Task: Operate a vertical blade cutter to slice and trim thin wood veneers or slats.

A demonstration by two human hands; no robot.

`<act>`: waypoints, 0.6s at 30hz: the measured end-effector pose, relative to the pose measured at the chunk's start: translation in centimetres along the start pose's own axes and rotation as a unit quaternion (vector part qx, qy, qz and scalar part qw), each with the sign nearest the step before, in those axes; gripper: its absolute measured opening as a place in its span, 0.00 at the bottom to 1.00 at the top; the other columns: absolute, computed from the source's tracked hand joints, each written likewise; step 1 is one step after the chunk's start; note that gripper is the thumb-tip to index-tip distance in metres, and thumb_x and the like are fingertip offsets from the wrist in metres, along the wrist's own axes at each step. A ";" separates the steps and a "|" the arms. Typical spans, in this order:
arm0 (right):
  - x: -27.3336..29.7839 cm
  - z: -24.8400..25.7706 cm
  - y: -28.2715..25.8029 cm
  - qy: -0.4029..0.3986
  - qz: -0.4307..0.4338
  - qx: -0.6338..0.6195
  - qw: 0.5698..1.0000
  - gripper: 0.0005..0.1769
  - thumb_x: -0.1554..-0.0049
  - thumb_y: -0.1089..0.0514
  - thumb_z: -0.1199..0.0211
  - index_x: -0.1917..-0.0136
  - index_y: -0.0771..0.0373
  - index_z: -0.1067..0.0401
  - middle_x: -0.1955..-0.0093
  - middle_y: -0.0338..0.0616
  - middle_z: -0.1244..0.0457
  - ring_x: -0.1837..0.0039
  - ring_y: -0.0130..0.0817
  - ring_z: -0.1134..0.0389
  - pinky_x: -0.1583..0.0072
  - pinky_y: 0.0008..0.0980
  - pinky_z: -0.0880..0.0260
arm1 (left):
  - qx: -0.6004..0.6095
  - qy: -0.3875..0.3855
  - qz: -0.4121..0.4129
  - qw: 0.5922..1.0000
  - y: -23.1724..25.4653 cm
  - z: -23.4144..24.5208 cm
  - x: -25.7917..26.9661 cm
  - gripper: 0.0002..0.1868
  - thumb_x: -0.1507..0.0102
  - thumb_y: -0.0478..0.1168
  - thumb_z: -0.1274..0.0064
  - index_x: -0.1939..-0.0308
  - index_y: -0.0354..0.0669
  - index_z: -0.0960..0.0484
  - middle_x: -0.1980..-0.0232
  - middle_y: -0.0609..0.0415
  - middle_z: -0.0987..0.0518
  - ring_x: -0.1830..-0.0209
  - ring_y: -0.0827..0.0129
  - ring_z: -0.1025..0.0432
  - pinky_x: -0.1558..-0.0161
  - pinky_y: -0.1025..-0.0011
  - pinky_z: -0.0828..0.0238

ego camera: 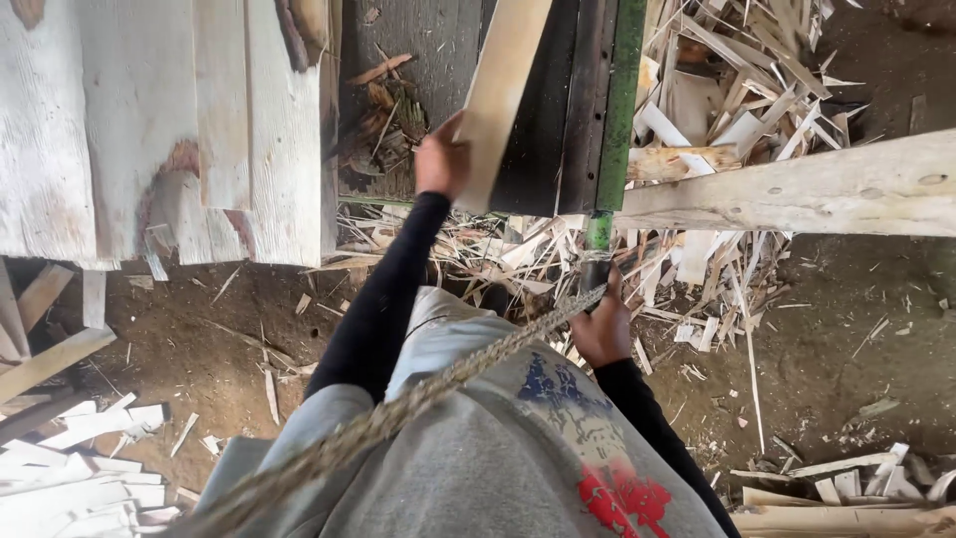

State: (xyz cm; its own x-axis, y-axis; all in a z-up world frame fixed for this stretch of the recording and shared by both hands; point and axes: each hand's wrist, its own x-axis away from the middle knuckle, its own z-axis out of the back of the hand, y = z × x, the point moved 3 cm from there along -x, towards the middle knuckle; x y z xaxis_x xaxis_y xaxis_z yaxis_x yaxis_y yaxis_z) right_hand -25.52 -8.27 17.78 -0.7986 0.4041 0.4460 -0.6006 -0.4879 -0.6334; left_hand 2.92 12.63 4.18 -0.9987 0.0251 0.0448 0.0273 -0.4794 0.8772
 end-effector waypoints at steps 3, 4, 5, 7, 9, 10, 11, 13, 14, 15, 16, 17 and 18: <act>1.0 1.7 -1.7 -0.008 -0.036 0.027 0.999 0.53 0.52 0.76 0.45 0.18 0.59 0.62 0.40 0.59 0.38 0.62 0.43 0.29 0.68 0.39 0.23 | -0.092 -0.032 -0.067 0.993 1.9 7.7 1.7 0.22 0.39 0.37 0.48 0.40 0.50 0.16 0.52 0.47 0.15 0.65 0.65 0.19 0.59 0.67 0.21; 1.2 2.2 -2.2 -0.013 -0.043 0.023 0.999 0.53 0.52 0.76 0.45 0.18 0.58 0.62 0.40 0.59 0.38 0.63 0.44 0.29 0.68 0.39 0.24 | -0.164 -0.047 -0.098 0.980 3.1 10.3 2.0 0.17 0.36 0.40 0.46 0.43 0.54 0.13 0.59 0.50 0.14 0.75 0.68 0.22 0.69 0.67 0.22; 1.0 2.5 -2.0 -0.011 -0.045 0.022 0.999 0.53 0.52 0.76 0.45 0.18 0.58 0.62 0.40 0.59 0.38 0.63 0.44 0.29 0.68 0.39 0.24 | -0.164 -0.050 -0.100 0.980 2.1 11.7 0.9 0.17 0.36 0.40 0.46 0.43 0.54 0.13 0.59 0.50 0.14 0.75 0.68 0.22 0.69 0.67 0.22; 1.5 3.0 -1.6 -0.007 0.011 0.050 0.999 0.51 0.49 0.74 0.44 0.18 0.60 0.60 0.42 0.58 0.37 0.61 0.42 0.29 0.65 0.37 0.21 | -0.245 -0.079 -0.194 0.947 0.1 14.1 -0.4 0.10 0.28 0.55 0.44 0.46 0.68 0.12 0.64 0.66 0.12 0.88 0.80 0.38 0.82 0.76 0.37; 1.6 3.0 -1.4 0.003 0.064 0.034 0.997 0.50 0.47 0.70 0.39 0.18 0.62 0.60 0.43 0.58 0.36 0.58 0.41 0.28 0.61 0.37 0.20 | -0.284 -0.105 -0.210 0.929 -0.5 16.3 -3.9 0.10 0.28 0.56 0.43 0.45 0.69 0.11 0.65 0.63 0.13 0.87 0.80 0.39 0.82 0.77 0.38; 1.7 3.1 -1.5 0.013 0.124 0.019 0.992 0.50 0.45 0.67 0.34 0.18 0.65 0.60 0.44 0.58 0.35 0.55 0.40 0.27 0.56 0.37 0.20 | -0.323 -0.124 -0.227 0.910 -0.8 17.4 -5.6 0.11 0.29 0.57 0.42 0.45 0.70 0.11 0.67 0.60 0.14 0.87 0.80 0.40 0.83 0.77 0.39; 1.8 3.1 -1.9 0.014 0.121 0.020 0.992 0.50 0.45 0.67 0.34 0.18 0.65 0.60 0.44 0.58 0.35 0.55 0.40 0.27 0.56 0.37 0.20 | -0.322 -0.127 -0.227 0.911 -0.6 18.2 -7.4 0.11 0.29 0.57 0.42 0.45 0.70 0.11 0.67 0.60 0.14 0.87 0.80 0.40 0.83 0.77 0.39; 1.7 3.0 -2.6 0.015 0.081 0.035 0.996 0.51 0.48 0.67 0.34 0.20 0.65 0.60 0.44 0.60 0.37 0.55 0.43 0.27 0.58 0.39 0.18 | -0.395 -0.163 -0.238 0.872 -0.1 19.8 -11.1 0.11 0.29 0.56 0.40 0.44 0.69 0.12 0.66 0.58 0.14 0.84 0.75 0.38 0.80 0.73 0.36; 1.4 2.9 -1.9 0.018 0.078 0.034 0.996 0.51 0.48 0.67 0.34 0.20 0.65 0.60 0.44 0.60 0.37 0.55 0.43 0.27 0.58 0.39 0.18 | -0.394 -0.166 -0.242 0.871 -1.6 19.5 -13.3 0.11 0.29 0.56 0.40 0.44 0.69 0.12 0.66 0.58 0.14 0.84 0.75 0.38 0.80 0.73 0.36; 1.1 2.7 -1.2 0.020 0.079 0.042 0.996 0.51 0.48 0.66 0.34 0.20 0.65 0.59 0.45 0.58 0.36 0.55 0.43 0.27 0.58 0.39 0.18 | -0.384 -0.154 -0.277 0.867 -2.7 19.1 -15.5 0.10 0.30 0.55 0.40 0.47 0.68 0.11 0.62 0.59 0.13 0.76 0.73 0.32 0.75 0.71 0.32; 1.2 2.6 -0.2 0.022 0.077 0.050 0.995 0.50 0.47 0.66 0.33 0.20 0.66 0.59 0.46 0.57 0.36 0.55 0.42 0.26 0.57 0.39 0.17 | -0.372 -0.145 -0.312 0.862 -3.9 18.3 -17.4 0.09 0.30 0.54 0.39 0.49 0.67 0.09 0.57 0.60 0.12 0.68 0.72 0.27 0.69 0.68 0.27; 2.0 3.4 -1.5 0.025 0.071 0.050 0.996 0.50 0.47 0.66 0.33 0.20 0.66 0.59 0.46 0.57 0.36 0.55 0.42 0.26 0.57 0.39 0.17 | -0.369 -0.150 -0.315 0.861 -5.6 17.3 -18.9 0.09 0.30 0.54 0.39 0.49 0.67 0.09 0.57 0.60 0.12 0.68 0.72 0.27 0.69 0.68 0.27; 2.4 3.9 -2.8 0.024 0.040 0.053 0.998 0.50 0.48 0.66 0.34 0.20 0.65 0.57 0.48 0.55 0.36 0.57 0.41 0.27 0.60 0.38 0.18 | -0.246 -0.216 -0.330 0.885 -7.0 16.6 -20.5 0.08 0.27 0.48 0.44 0.49 0.55 0.13 0.51 0.58 0.13 0.56 0.70 0.24 0.54 0.68 0.25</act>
State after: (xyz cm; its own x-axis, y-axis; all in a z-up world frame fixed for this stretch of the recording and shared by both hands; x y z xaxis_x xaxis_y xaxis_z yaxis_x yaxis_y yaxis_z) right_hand -25.90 -8.98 23.08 -0.8424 0.3966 0.3647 -0.5385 -0.5974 -0.5943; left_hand 23.97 30.01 5.03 -0.6776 0.7244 -0.1273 -0.6842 -0.5572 0.4705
